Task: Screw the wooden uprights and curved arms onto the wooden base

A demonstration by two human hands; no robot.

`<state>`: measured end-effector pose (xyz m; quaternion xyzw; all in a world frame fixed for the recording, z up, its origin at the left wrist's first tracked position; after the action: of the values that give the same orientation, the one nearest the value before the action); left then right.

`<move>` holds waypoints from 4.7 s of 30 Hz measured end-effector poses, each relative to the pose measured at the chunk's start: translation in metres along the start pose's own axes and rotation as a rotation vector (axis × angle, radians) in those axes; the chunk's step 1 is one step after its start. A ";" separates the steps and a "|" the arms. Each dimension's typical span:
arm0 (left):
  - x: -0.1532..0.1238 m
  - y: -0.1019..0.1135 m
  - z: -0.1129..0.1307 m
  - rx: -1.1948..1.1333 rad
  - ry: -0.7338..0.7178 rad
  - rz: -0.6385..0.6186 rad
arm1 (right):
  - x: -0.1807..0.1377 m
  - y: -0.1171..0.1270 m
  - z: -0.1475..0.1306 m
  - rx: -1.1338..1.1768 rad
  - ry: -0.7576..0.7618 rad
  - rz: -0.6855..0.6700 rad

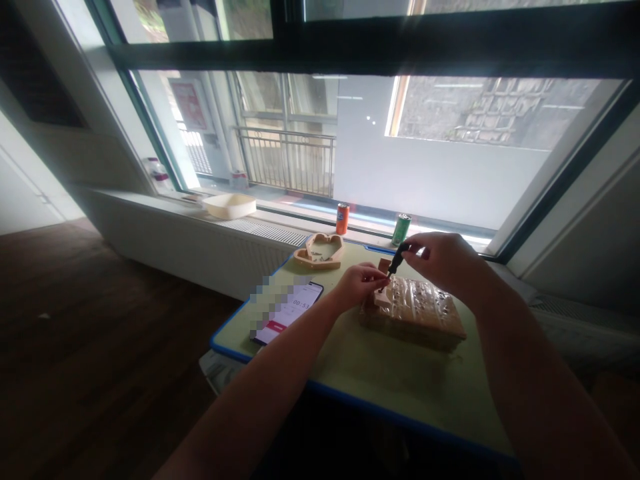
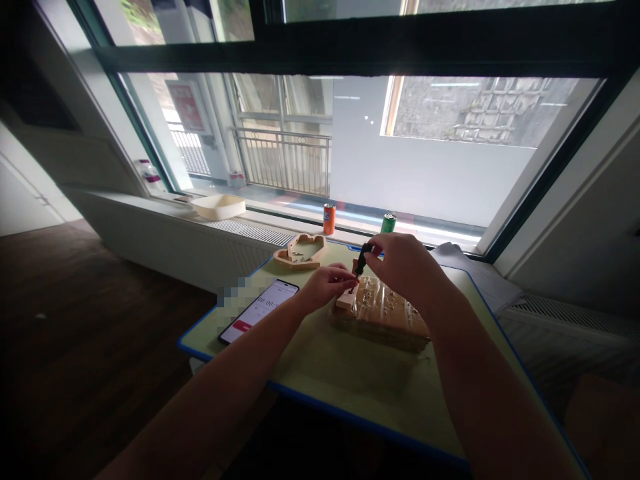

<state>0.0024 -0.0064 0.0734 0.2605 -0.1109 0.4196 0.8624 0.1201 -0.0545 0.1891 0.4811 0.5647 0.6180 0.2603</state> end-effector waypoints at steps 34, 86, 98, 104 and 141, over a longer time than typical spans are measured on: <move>0.001 0.000 -0.005 0.079 0.026 -0.033 | 0.005 -0.002 0.000 -0.170 0.024 0.012; -0.003 0.000 -0.007 -0.035 0.040 -0.068 | 0.009 -0.010 0.012 -0.020 0.092 0.033; -0.005 0.000 -0.009 -0.019 0.077 -0.021 | 0.004 -0.008 0.002 -0.095 0.050 -0.040; -0.006 0.004 -0.007 -0.024 0.091 -0.040 | 0.000 -0.004 -0.010 -0.075 0.142 0.108; -0.002 0.005 -0.007 -0.002 0.049 -0.060 | 0.006 -0.019 -0.012 -0.177 -0.018 0.004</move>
<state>-0.0028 -0.0021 0.0686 0.2527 -0.0821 0.3997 0.8773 0.1026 -0.0504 0.1747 0.4629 0.5046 0.6616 0.3058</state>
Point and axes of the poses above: each hand's wrist, its own x-axis towards the middle knuckle, its own y-axis out of the back of the hand, z = x × y, the point moved 7 cm from there along x, towards the middle knuckle, and after that the axes turned 13 degrees about -z, right-handed, at the moved point
